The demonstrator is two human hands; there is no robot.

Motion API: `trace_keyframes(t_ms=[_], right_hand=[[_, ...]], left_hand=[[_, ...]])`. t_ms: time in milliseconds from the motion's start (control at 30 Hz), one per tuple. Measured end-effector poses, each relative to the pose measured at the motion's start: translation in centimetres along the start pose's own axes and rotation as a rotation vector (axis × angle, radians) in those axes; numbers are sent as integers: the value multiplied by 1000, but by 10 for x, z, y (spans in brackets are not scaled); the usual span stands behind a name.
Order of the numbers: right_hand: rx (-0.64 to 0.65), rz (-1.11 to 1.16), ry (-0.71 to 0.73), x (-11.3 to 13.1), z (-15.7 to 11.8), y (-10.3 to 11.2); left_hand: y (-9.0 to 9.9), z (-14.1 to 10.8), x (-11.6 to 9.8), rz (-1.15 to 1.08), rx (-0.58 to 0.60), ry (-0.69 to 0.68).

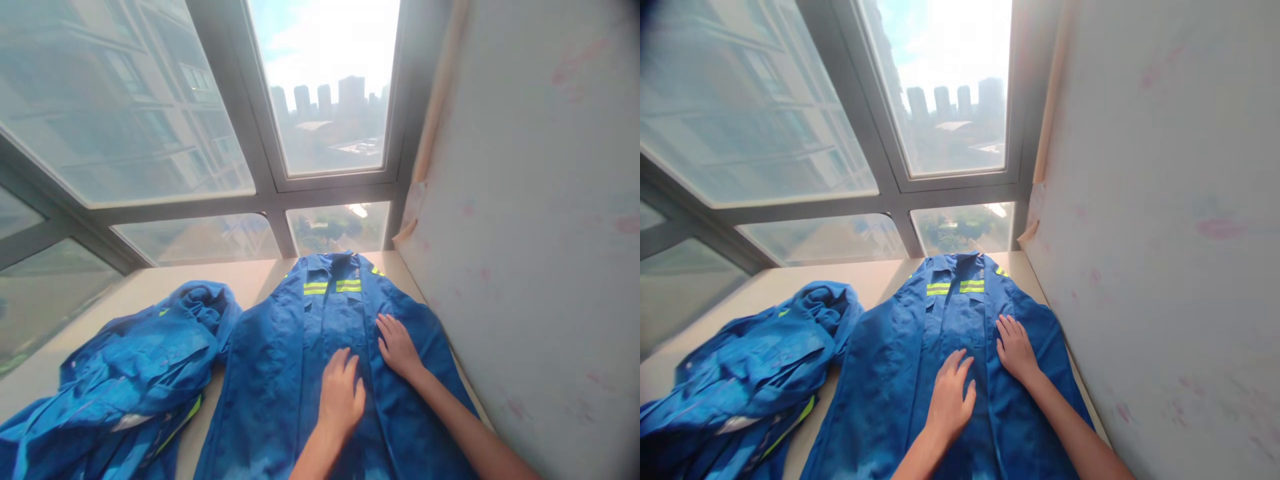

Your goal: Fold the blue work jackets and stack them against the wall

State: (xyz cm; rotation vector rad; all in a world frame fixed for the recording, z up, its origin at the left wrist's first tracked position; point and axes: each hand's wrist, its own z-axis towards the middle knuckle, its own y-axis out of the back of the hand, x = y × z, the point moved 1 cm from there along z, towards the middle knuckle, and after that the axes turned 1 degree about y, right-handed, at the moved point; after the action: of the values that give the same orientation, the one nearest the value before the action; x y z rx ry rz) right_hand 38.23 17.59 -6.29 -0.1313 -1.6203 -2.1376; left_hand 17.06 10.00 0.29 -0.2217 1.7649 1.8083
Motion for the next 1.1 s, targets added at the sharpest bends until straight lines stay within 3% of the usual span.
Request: trace_keyframes(t_ms=[100, 267, 367, 433, 633, 900, 1100], right_hand=[[-2, 9, 34, -7, -4, 1], [5, 32, 43, -15, -7, 3], [3, 70, 48, -21, -4, 6], [4, 89, 43, -24, -3, 8], [35, 90, 31, -20, -16, 10], [38, 123, 11, -2, -42, 17], [26, 188, -39, -2, -41, 22]], left_hand=[[7, 40, 18, 198, 21, -19], [-6, 116, 32, 353, 75, -246], [-12, 152, 44, 355, 39, -194], [-16, 162, 56, 342, 29, -122], [-29, 138, 77, 302, -11, -68], [-25, 108, 72, 265, -19, -103], [-24, 104, 70, 257, -37, -101]])
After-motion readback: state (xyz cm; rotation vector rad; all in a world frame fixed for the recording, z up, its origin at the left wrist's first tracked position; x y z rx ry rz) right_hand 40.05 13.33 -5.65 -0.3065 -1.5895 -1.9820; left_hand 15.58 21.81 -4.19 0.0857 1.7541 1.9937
